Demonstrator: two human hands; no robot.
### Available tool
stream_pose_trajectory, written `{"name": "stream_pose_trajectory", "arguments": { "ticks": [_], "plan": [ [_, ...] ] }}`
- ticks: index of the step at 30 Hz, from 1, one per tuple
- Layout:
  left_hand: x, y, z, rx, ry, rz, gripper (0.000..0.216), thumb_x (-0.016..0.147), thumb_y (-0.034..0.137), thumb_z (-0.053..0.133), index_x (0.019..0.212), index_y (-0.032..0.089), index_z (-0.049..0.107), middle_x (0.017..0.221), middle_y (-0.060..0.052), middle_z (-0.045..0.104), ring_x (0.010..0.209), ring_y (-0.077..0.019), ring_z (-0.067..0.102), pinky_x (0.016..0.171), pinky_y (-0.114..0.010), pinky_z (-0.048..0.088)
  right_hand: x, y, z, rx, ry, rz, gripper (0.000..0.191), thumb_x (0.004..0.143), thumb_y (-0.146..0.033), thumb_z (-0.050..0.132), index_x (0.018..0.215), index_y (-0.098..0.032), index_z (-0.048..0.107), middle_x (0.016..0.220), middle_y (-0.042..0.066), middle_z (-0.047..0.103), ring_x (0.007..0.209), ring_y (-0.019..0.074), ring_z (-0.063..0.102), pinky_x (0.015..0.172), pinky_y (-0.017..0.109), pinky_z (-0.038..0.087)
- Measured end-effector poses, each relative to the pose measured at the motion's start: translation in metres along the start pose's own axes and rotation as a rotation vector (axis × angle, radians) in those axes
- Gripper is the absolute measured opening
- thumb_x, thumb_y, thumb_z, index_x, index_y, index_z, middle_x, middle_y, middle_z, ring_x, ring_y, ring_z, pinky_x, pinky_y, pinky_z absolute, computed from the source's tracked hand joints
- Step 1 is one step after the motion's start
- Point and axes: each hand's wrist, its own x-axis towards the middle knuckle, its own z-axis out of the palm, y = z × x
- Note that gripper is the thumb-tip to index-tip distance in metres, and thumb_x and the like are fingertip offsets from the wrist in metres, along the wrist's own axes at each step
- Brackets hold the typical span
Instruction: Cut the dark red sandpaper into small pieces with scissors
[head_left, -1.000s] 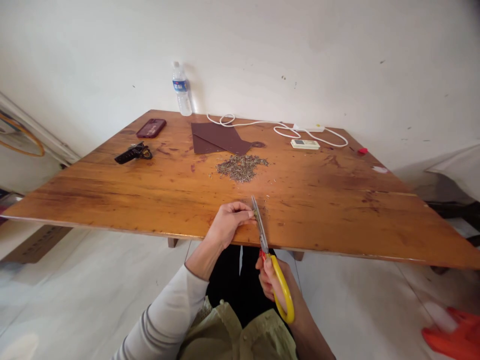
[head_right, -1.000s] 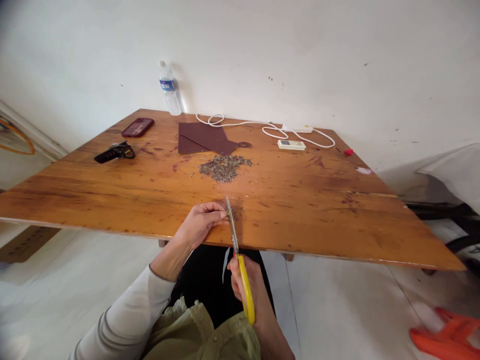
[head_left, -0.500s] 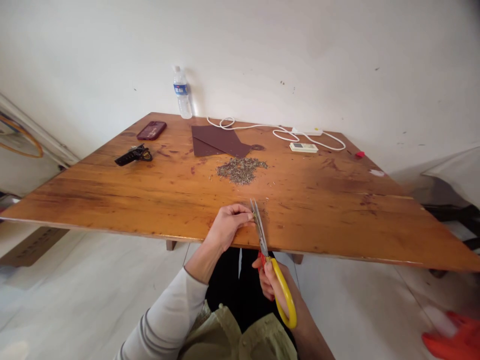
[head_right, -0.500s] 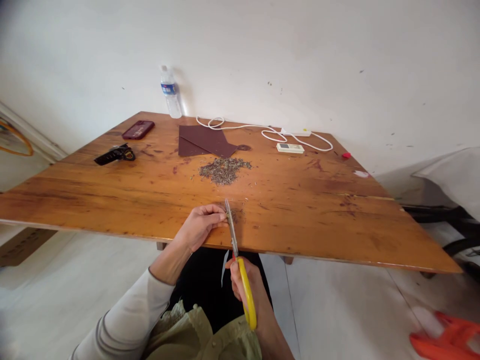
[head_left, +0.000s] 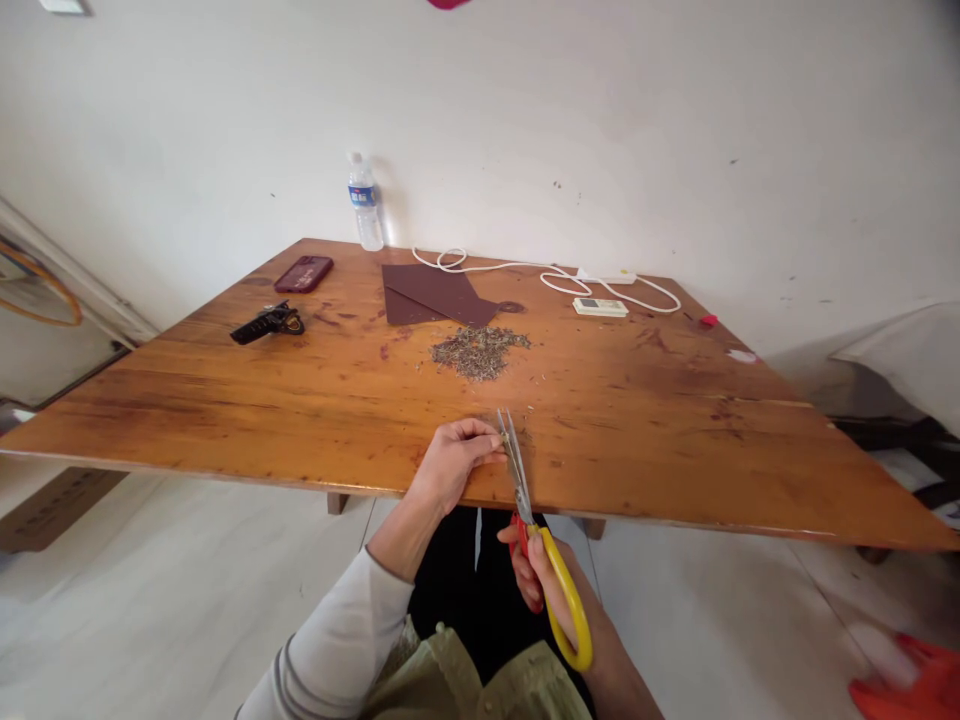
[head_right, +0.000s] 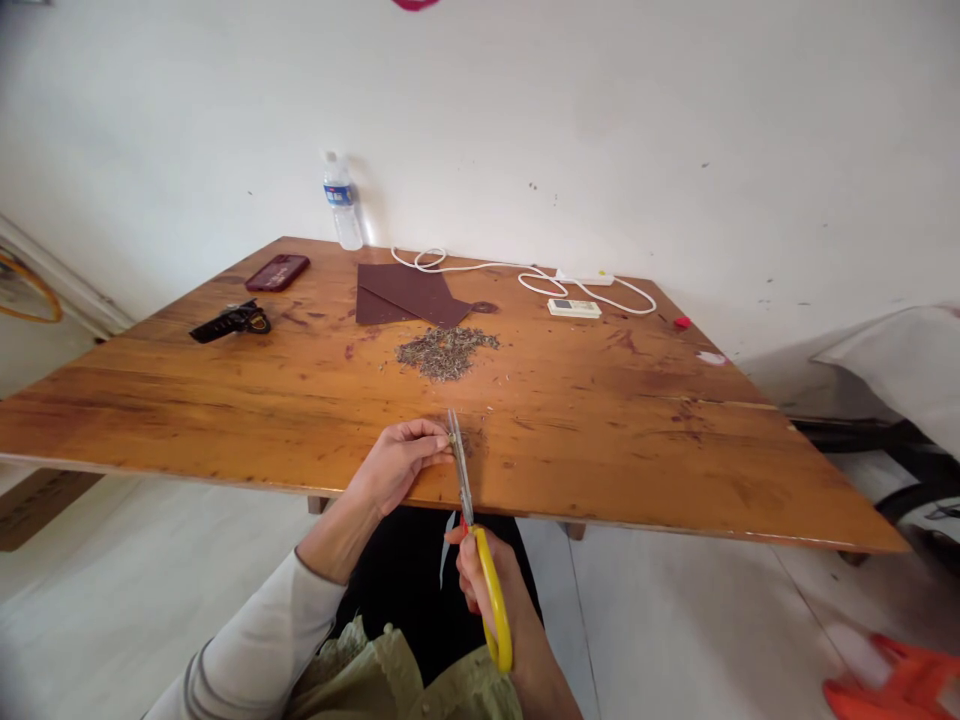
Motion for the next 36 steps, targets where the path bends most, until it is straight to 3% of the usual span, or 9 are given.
{"name": "stream_pose_trajectory", "arguments": {
  "ticks": [4, 9, 16, 20, 25, 31, 36],
  "plan": [
    [0.001, -0.001, -0.001, 0.025, 0.002, 0.004, 0.024, 0.051, 0.020, 0.089, 0.061, 0.011, 0.070, 0.064, -0.002, 0.066, 0.061, -0.0103, 0.061, 0.068, -0.025, 0.054, 0.002, 0.001, -0.002, -0.029, 0.014, 0.023, 0.076, 0.067, -0.086, 0.063, 0.093, -0.016, 0.065, 0.055, -0.010, 0.038, 0.040, 0.0044, 0.028, 0.038, 0.021, 0.024],
    [0.001, -0.001, -0.001, 0.006, -0.005, -0.003, 0.025, 0.048, 0.020, 0.090, 0.059, 0.011, 0.070, 0.063, -0.001, 0.065, 0.060, -0.0112, 0.062, 0.067, -0.026, 0.056, 0.009, 0.003, -0.003, -0.022, -0.022, 0.117, 0.074, 0.055, -0.089, 0.068, 0.080, -0.020, 0.058, 0.043, -0.015, 0.032, 0.033, 0.0042, 0.025, 0.032, 0.019, 0.024],
    [0.003, 0.000, -0.001, 0.005, 0.000, -0.043, 0.026, 0.047, 0.021, 0.090, 0.059, 0.011, 0.070, 0.061, -0.002, 0.066, 0.059, -0.0122, 0.063, 0.068, -0.027, 0.057, 0.001, -0.010, 0.013, -0.063, 0.127, 0.105, 0.077, 0.046, -0.095, 0.063, 0.066, -0.022, 0.048, 0.038, -0.015, 0.027, 0.030, 0.0019, 0.021, 0.029, 0.016, 0.015],
    [0.002, 0.002, 0.000, -0.001, 0.019, -0.054, 0.027, 0.046, 0.022, 0.091, 0.060, 0.011, 0.070, 0.061, -0.003, 0.066, 0.059, -0.0120, 0.063, 0.068, -0.027, 0.057, -0.002, -0.015, 0.018, -0.028, 0.112, 0.110, 0.083, 0.044, -0.098, 0.060, 0.073, -0.019, 0.055, 0.041, -0.014, 0.033, 0.032, 0.0019, 0.022, 0.029, 0.017, 0.018],
    [-0.001, 0.005, 0.002, -0.002, 0.046, -0.057, 0.029, 0.044, 0.023, 0.091, 0.058, 0.011, 0.069, 0.059, -0.002, 0.064, 0.058, -0.0116, 0.062, 0.066, -0.027, 0.056, -0.003, -0.016, 0.023, 0.006, 0.091, 0.094, 0.091, 0.045, -0.098, 0.058, 0.083, -0.015, 0.062, 0.046, -0.012, 0.039, 0.035, 0.0042, 0.030, 0.032, 0.019, 0.025],
    [0.001, 0.002, 0.002, 0.043, 0.078, -0.046, 0.029, 0.044, 0.025, 0.090, 0.057, 0.012, 0.069, 0.058, -0.002, 0.065, 0.056, -0.0110, 0.061, 0.062, -0.025, 0.055, -0.002, -0.013, 0.022, -0.071, 0.105, 0.085, 0.089, 0.050, -0.099, 0.054, 0.083, -0.017, 0.060, 0.048, -0.012, 0.036, 0.037, 0.0049, 0.027, 0.034, 0.021, 0.021],
    [0.004, 0.000, 0.001, 0.058, 0.075, -0.043, 0.026, 0.046, 0.025, 0.088, 0.056, 0.013, 0.068, 0.057, 0.001, 0.063, 0.054, -0.0101, 0.060, 0.060, -0.024, 0.055, -0.003, -0.011, 0.022, -0.101, 0.107, 0.075, 0.076, 0.057, -0.095, 0.055, 0.076, -0.022, 0.054, 0.047, -0.013, 0.029, 0.038, 0.0048, 0.021, 0.036, 0.023, 0.016]
  ]
}}
